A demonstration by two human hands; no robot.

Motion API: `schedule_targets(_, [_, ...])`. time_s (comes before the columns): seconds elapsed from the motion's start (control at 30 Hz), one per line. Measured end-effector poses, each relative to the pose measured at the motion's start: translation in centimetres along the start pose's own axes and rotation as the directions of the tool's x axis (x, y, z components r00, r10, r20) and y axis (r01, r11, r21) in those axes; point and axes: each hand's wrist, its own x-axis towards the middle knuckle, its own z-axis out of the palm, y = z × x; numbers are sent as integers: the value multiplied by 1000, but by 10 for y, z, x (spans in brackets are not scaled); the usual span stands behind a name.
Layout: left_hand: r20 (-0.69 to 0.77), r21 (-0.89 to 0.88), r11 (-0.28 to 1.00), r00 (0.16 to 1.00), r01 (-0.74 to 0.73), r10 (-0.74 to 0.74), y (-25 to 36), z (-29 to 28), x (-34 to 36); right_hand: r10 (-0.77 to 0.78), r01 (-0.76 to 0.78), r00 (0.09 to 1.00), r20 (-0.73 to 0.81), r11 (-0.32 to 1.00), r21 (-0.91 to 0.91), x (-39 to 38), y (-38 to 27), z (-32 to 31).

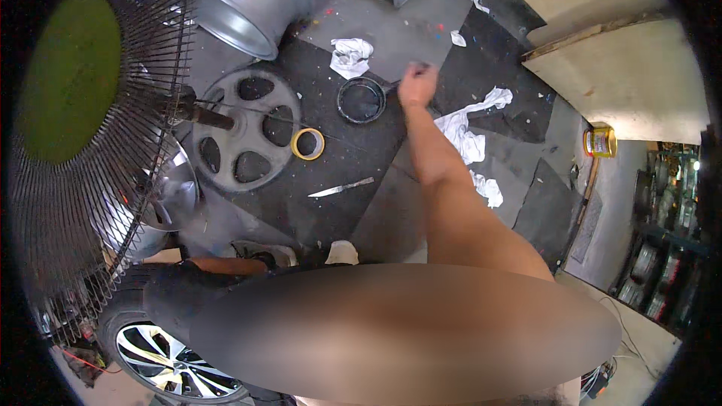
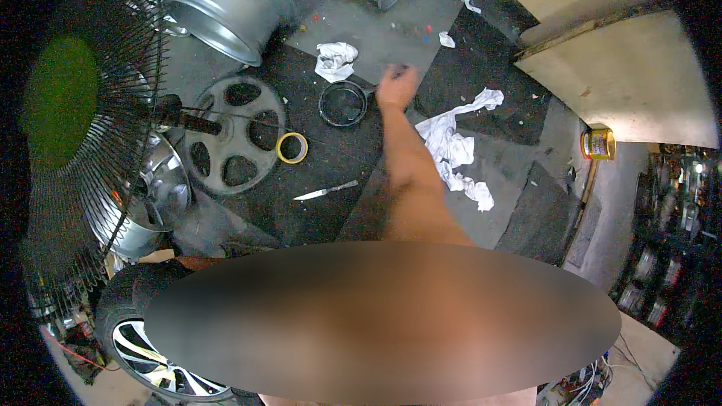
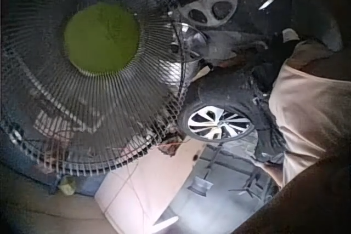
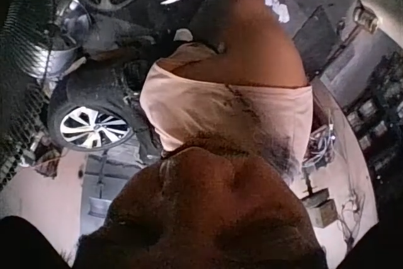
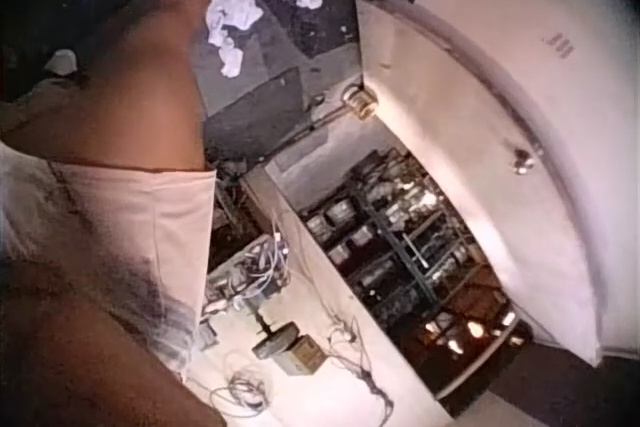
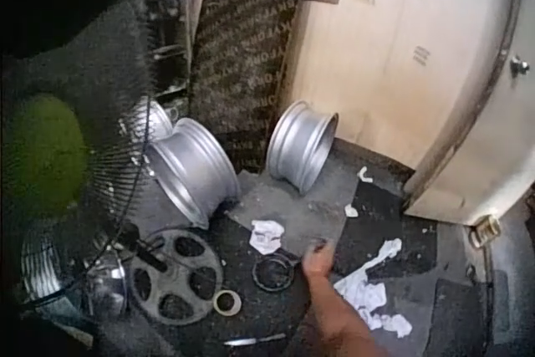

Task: Preparing, masking, and spraying a car rim in a workshop.

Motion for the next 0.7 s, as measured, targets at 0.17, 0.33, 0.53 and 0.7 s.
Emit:
schedule_targets(0.17, [-5,-7,1000,1000,-19,19,24,14,43,221,-189,951,-218,970,155,47,101,-48])
schedule_targets(0.33, [-122,-24,1000,993,-12,9,33,3,47,-86,86,996,-13,963,255,20,16,-8])
schedule_targets(0.53, [-385,-165,986,921,1,-65,7,-29,-16,-318,370,852,415,928,-48,-9,-65,100])
schedule_targets(0.7, [-674,-535,845,608,-11,-419,-173,-13,-234,-345,997,15,939,78,13,79,36,143])
